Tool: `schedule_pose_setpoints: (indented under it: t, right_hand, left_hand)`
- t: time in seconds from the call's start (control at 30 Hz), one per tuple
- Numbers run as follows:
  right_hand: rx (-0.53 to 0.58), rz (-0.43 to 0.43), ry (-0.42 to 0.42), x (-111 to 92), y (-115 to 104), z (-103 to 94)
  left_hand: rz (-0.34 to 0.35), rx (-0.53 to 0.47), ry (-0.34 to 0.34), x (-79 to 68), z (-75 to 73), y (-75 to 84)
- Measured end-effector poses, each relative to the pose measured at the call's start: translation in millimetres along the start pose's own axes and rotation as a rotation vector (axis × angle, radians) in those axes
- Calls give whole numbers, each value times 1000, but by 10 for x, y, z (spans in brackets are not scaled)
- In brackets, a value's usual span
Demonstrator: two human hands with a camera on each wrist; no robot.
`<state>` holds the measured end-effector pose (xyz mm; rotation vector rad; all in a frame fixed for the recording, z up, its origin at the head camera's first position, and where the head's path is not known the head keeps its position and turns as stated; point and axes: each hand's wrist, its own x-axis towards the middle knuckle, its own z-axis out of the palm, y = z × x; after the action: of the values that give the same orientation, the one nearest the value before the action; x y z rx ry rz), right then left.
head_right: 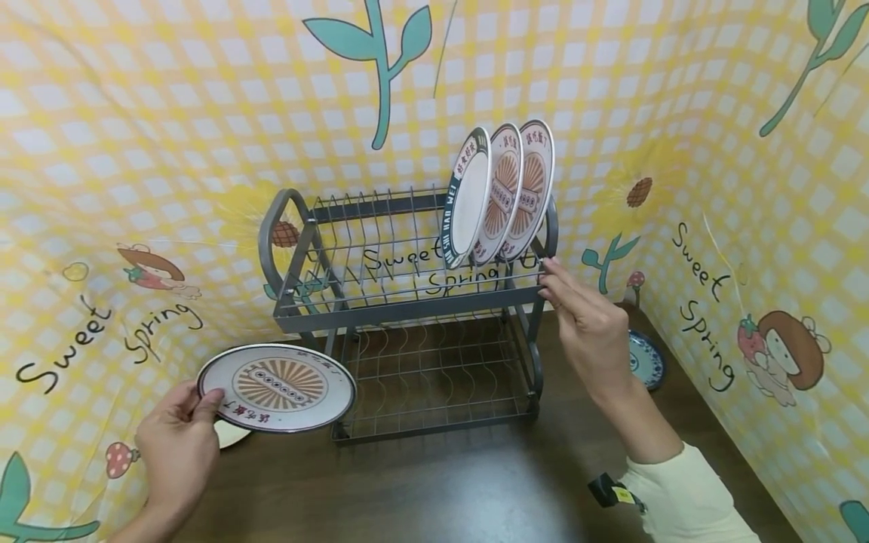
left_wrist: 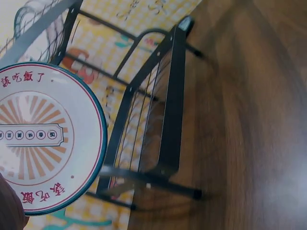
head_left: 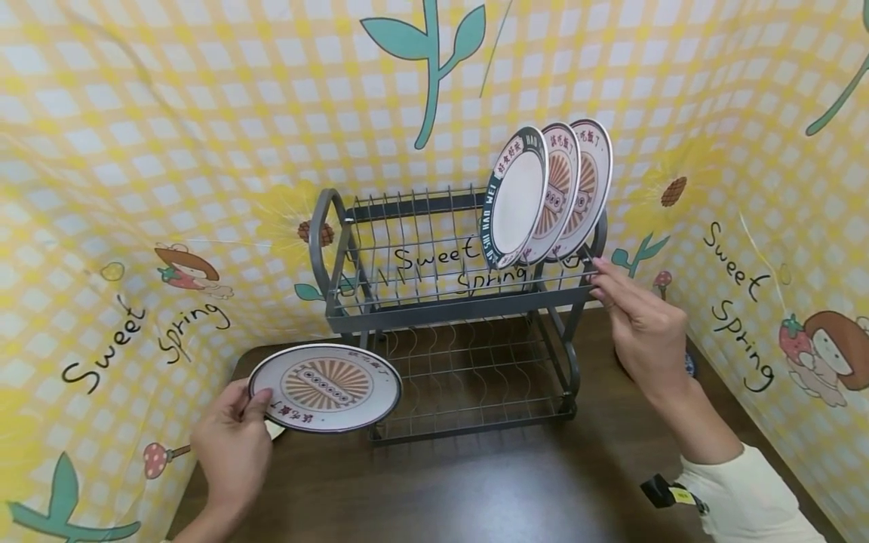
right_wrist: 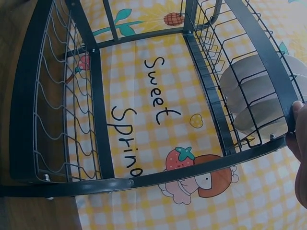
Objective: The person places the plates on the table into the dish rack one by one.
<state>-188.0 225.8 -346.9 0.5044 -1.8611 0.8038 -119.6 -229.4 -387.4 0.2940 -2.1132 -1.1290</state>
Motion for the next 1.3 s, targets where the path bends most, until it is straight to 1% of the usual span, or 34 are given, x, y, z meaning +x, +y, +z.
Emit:
schedule_pose_setpoints:
  t: [0.13, 0.23, 0.37, 0.43, 0.53, 0.6, 0.67, 0.7, 0.73, 0.8, 0.87, 0.9, 0.93, 1.0, 1.07, 1.17, 1.23, 1.3]
  right_hand:
    - [-15, 6, -14, 5, 4, -7]
    - [-49, -7, -18, 5, -8, -13]
    - [-101, -8, 34, -28, -57, -38]
    - [-116, 19, 77, -49, -93, -63]
    - [-103, 71, 116, -60, -153, -111]
    - [-84, 91, 112, -53, -199, -140]
    - [-48, 81, 85, -46, -251, -156]
    - [-34, 76, 48, -46, -281, -161]
    - [-26, 78, -9, -51, -314, -168]
    - [8, 111, -153, -69, -387, -167]
    - [60, 164, -319, -98, -469, -156]
    - [87, 208, -405, -114, -512, -150]
    - [123, 245, -476, -129, -552, -137]
    - [227, 310, -579, -156, -632, -107]
    - [319, 335, -649, -178, -704, -77]
    - [394, 337, -695, -206, -796, -42]
    - [383, 303, -689, -220, -842, -26]
    - [346, 264, -667, -225, -873, -19]
  left_hand:
    - [10, -5, -77, -58, 44, 147]
    - [30, 19, -106, -92, 71, 246]
    - [57, -2, -141, -123, 123, 370]
    - [73, -27, -158, -136, 148, 428]
    - [106, -32, -168, -152, 170, 515]
    - [111, -52, -180, -161, 184, 577]
    - [98, -70, -206, -167, 202, 639]
    - [79, -86, -226, -170, 214, 671]
    - [58, -101, -246, -172, 228, 702]
    - [15, -128, -282, -179, 263, 755]
    - [-21, -153, -317, -195, 302, 805]
    - [-37, -167, -333, -204, 321, 828]
    - [-48, -184, -349, -213, 342, 851]
    - [-71, -219, -386, -235, 381, 897]
    - [-99, -252, -422, -256, 416, 940]
    - [-123, -287, -471, -294, 459, 997]
    - [-134, -303, -496, -319, 481, 1025]
    - [-140, -310, -516, -338, 498, 1046]
